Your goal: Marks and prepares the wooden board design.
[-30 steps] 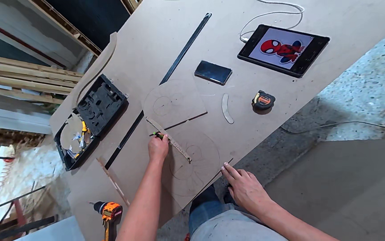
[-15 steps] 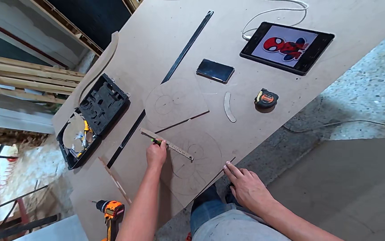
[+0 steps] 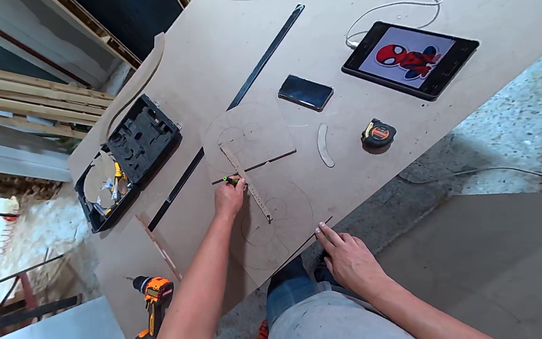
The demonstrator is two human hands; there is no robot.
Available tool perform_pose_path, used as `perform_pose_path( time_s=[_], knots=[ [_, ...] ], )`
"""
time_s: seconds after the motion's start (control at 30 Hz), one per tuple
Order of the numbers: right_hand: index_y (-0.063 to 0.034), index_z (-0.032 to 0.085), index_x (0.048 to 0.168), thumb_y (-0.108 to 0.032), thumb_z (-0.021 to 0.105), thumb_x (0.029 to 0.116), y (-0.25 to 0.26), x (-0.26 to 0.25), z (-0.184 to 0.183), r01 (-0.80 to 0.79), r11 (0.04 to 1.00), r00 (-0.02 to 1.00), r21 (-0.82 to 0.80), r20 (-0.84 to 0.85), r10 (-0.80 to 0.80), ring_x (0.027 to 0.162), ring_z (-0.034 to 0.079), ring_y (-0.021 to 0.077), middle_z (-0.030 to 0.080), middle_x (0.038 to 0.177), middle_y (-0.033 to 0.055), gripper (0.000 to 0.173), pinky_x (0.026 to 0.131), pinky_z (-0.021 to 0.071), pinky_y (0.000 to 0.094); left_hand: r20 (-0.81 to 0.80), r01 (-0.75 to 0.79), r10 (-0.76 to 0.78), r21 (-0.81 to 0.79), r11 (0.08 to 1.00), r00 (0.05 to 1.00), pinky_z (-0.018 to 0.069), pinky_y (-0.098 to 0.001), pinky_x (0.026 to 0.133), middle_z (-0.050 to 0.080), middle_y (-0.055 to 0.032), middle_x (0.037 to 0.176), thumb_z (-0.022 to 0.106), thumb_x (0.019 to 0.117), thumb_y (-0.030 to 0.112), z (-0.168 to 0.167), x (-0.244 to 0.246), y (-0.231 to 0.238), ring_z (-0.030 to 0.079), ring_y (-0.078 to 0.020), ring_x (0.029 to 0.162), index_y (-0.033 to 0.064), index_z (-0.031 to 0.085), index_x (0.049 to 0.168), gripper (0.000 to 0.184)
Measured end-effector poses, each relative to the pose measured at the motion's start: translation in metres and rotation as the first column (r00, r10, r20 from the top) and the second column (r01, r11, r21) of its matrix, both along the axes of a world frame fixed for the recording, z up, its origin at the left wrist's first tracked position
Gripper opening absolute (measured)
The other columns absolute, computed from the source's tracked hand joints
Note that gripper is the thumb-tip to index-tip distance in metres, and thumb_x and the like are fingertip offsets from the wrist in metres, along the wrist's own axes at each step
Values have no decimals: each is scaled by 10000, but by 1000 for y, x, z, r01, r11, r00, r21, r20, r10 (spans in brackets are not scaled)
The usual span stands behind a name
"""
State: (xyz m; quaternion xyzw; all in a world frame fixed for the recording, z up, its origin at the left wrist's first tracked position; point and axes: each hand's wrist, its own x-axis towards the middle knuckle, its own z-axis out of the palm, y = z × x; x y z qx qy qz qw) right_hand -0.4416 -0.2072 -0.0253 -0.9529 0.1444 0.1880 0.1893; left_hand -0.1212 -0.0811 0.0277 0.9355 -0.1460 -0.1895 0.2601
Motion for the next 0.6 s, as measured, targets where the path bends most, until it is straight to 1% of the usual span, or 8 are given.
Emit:
perform_pose_path(
  time_s=[0.1,0.23,0.3,0.37,0.4,0.47,0.5,0.6],
  knots=[
    [-177,418,1587,-293,629,959,-1,0,1,-1,1000,1000,7,-4,1,1279,574,318,328,1679,-1,672,1012,488,499,31,15,-18,101,995,999,562,-525,938,769,-87,1010,590,1047,360,5,-1,8,735,-242,987,123,729,1169,301],
    [-168,418,1587,-292,633,955,-1,0,0,6,1000,1000,14,3,-6,1265,582,322,325,1681,6,679,1004,493,496,28,-8,6,77,997,1000,558,-528,941,767,-99,1021,583,1053,340,6,-5,7,734,-253,989,105,730,1169,300],
    [-162,421,1586,-296,629,958,-1,1,0,0,1000,1000,9,-1,0,1257,586,325,325,1681,12,675,1000,494,496,13,1,-1,16,1000,1000,565,-511,945,768,-91,1026,579,1055,350,3,-6,-6,736,-237,988,107,731,1180,313],
    [-171,427,1584,-305,625,962,-2,0,1,0,1000,1000,7,-7,0,1266,583,324,324,1682,8,666,1003,493,500,25,-11,14,-102,995,1000,579,-502,905,761,-96,982,555,1064,374,-4,-13,-18,736,-232,938,97,724,1166,340],
    [-174,428,1583,-310,621,963,-2,-1,0,-4,1000,1000,1,-3,4,1273,580,321,321,1684,5,663,1003,494,499,14,-37,40,-160,986,999,575,-505,897,751,-113,989,514,1080,392,-8,-19,-22,729,-243,935,88,704,1192,375],
    [-175,446,1573,-310,625,955,-2,-2,-2,-12,1000,1000,-18,25,12,1274,586,318,325,1683,-3,657,989,506,499,-59,-138,127,-272,952,990,603,-507,935,741,-143,1086,430,1105,427,-16,-32,-26,745,-258,1000,76,637,1285,446],
    [-169,454,1568,-302,633,950,-2,-2,-3,-15,1000,999,-18,37,16,1266,590,324,329,1681,2,657,982,509,504,-98,-201,178,-335,921,979,615,-496,932,735,-149,1115,409,1110,430,-19,-38,-26,749,-255,1008,71,611,1311,458],
    [-161,463,1561,-281,661,935,-4,-2,-3,-12,1000,999,-1,35,12,1242,606,348,345,1673,29,668,969,516,530,-127,-283,253,-408,868,959,624,-472,931,735,-143,1124,392,1114,430,-26,-48,-21,754,-243,1009,63,577,1308,454]
  ],
)
